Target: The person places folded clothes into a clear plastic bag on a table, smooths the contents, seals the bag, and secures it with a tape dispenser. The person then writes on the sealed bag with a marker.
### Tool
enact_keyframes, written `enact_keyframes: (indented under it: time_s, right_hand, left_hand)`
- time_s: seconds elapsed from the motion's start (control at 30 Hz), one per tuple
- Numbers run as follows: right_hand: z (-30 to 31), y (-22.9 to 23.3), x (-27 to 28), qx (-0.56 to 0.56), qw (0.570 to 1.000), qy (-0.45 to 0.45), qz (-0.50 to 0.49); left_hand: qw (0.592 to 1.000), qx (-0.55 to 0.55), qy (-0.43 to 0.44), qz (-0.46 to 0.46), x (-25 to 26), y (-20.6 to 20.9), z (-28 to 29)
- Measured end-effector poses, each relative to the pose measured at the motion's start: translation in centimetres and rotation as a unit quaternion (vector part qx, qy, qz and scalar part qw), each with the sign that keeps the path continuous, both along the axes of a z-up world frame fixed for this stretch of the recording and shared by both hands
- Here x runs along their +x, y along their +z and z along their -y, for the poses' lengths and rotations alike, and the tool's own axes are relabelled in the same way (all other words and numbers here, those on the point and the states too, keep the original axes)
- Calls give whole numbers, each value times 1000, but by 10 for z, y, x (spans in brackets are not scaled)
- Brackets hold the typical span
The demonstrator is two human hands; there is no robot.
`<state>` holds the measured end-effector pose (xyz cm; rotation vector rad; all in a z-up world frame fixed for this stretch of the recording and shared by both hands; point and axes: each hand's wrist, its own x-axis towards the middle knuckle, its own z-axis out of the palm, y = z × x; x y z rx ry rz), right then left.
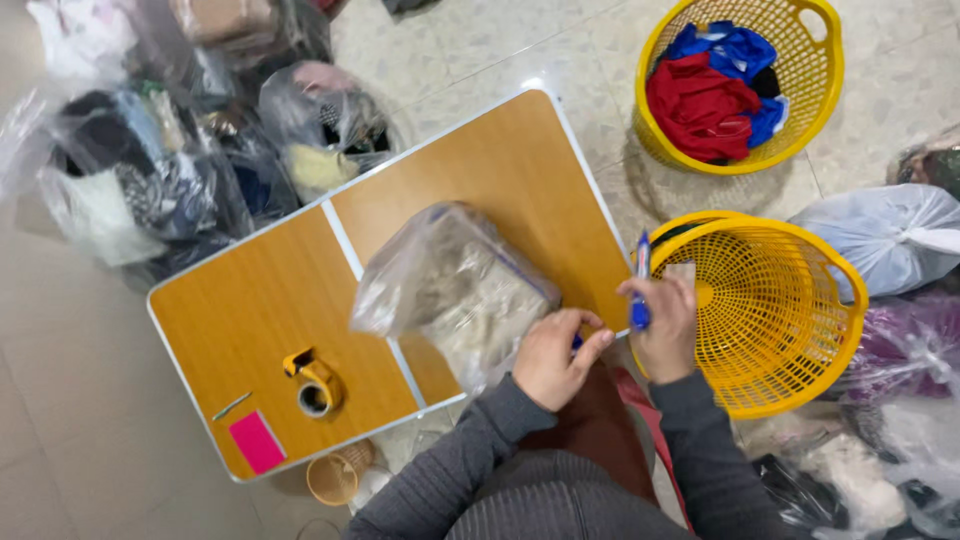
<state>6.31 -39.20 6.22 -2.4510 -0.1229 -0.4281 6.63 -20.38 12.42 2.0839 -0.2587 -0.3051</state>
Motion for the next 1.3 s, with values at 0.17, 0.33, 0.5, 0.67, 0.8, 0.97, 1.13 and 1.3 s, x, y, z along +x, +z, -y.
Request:
enact_keyframes:
  time_s: [0.17, 0.33, 0.5, 0.67, 0.8, 0.97, 1.13, 1.3]
  right_hand:
    - [-38, 19, 24, 128, 987, -84, -45]
    - [-82, 0, 42, 158, 979, -36, -125]
    - [-112, -52, 46, 54, 959, 33, -277]
    - [-126, -106, 28, -6, 950, 100, -295]
    - [-134, -126, 6, 4, 942, 108, -317]
    - [-138, -148, -25, 26, 963, 65, -259]
    - [-143, -170, -33, 47, 990, 54, -123]
    - [-146, -175, -39, 15, 994, 27, -103]
  left_hand:
    - [995, 18, 70, 75, 3, 18, -76]
    - [984, 85, 103, 118, 31, 8, -136]
    - [961, 208, 109, 148, 70, -23, -144]
    - [924, 341, 139, 99, 82, -80, -155]
    - [920, 361, 154, 8, 51, -121, -176]
    - [939, 310, 148, 3, 8, -155, -204]
    - [953, 271, 108, 84, 14, -139, -216]
    - [951, 244, 30, 185, 41, -112, -195]
